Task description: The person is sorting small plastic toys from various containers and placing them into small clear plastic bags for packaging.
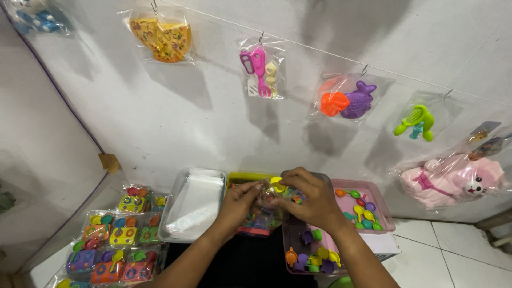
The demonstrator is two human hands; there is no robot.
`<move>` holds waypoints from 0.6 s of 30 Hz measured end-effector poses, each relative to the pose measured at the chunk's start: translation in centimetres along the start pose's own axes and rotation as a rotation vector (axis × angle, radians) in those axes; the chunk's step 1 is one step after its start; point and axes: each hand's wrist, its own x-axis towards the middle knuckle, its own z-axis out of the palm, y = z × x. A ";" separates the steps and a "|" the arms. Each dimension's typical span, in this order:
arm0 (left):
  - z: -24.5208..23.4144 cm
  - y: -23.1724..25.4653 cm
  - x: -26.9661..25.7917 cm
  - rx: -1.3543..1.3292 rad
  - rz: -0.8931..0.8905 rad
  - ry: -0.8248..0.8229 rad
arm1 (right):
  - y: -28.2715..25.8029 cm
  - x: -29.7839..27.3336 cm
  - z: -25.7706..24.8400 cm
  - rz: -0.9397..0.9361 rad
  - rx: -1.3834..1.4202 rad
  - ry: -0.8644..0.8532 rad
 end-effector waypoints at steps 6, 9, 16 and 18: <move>-0.5 0.5 -0.6 -0.059 0.042 -0.119 | 0.7 -0.4 0.4 -0.120 -0.199 0.002; -0.5 0.4 -0.5 -0.067 0.044 -0.140 | 0.6 -0.3 0.3 -0.088 -0.102 0.005; -0.4 0.1 -0.3 -0.025 0.054 -0.155 | 0.8 -0.5 0.0 0.014 0.105 0.011; -0.5 0.1 -0.4 -0.024 0.046 -0.152 | 0.9 -0.6 0.0 0.065 0.141 0.005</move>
